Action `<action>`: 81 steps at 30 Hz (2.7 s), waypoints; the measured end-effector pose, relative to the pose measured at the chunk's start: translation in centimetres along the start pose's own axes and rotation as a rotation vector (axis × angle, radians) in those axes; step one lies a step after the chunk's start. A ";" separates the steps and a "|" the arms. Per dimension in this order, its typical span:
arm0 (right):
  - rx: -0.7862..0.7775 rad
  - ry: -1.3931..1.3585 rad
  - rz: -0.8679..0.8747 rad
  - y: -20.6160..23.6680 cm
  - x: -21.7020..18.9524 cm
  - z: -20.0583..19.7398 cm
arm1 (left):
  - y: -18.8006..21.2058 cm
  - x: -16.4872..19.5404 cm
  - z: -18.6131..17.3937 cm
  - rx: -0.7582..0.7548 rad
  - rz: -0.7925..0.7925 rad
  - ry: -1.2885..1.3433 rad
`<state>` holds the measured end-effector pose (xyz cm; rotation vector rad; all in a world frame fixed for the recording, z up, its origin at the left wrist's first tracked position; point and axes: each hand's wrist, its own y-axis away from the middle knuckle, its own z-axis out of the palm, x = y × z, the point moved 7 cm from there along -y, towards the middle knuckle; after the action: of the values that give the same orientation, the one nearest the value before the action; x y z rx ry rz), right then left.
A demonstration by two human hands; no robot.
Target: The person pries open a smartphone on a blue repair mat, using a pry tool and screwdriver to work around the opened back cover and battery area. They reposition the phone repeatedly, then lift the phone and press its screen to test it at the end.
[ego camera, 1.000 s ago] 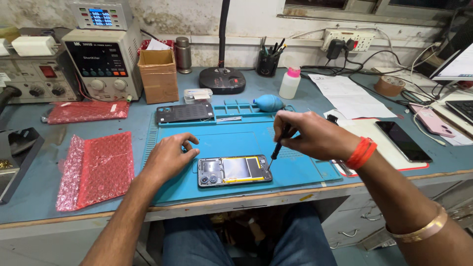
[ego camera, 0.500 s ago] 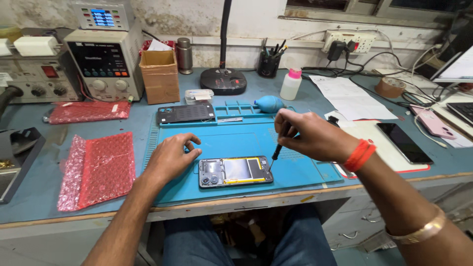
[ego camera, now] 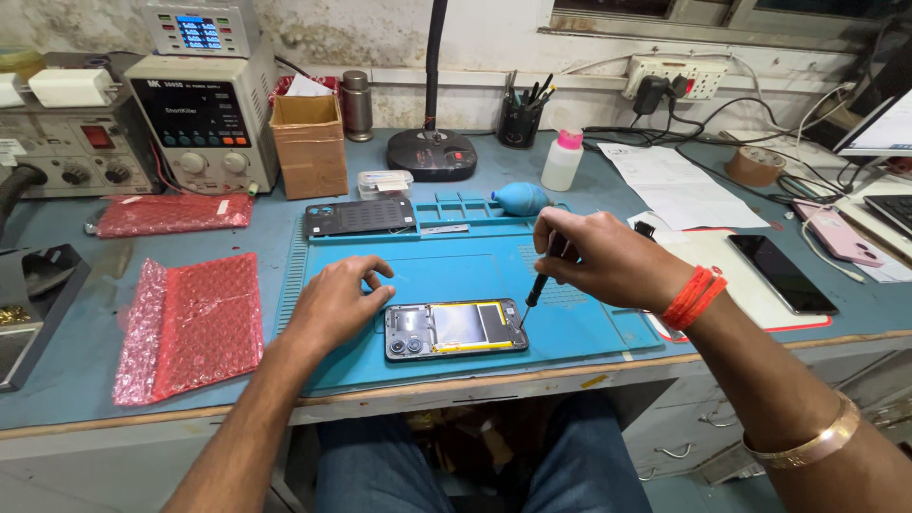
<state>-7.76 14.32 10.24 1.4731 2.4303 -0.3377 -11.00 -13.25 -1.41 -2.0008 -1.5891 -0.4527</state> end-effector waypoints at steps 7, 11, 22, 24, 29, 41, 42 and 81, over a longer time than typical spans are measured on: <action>-0.015 -0.045 -0.035 0.1 0.3 0.1 | 0.7 3.5 0.8 0.058 0.172 0.021; 0.040 -0.093 -0.257 0.0 -1.2 0.0 | 1.5 6.4 2.5 0.023 0.261 0.056; -0.001 -0.099 -0.126 -1.0 -0.5 0.6 | 0.5 11.7 6.8 -0.001 0.422 0.103; -0.005 -0.111 -0.131 -0.8 -0.4 0.6 | 0.1 12.2 7.4 -0.024 0.426 0.108; 0.022 -0.117 -0.131 -0.2 -0.1 -0.3 | -0.4 12.9 9.0 -0.156 0.360 0.084; 0.085 -0.109 -0.115 0.2 1.0 -1.5 | -2.4 14.1 10.7 -0.247 0.350 -0.104; 0.087 -0.112 -0.116 0.2 1.0 -1.4 | -2.6 14.1 10.9 -0.253 0.346 -0.130; 0.145 -0.129 -0.132 1.2 1.5 -1.1 | -3.7 9.0 5.3 -0.033 0.367 -0.229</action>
<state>-7.52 16.44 10.68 1.3033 2.4486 -0.6297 -12.68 -2.44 0.19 -2.3739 -1.2988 -0.1116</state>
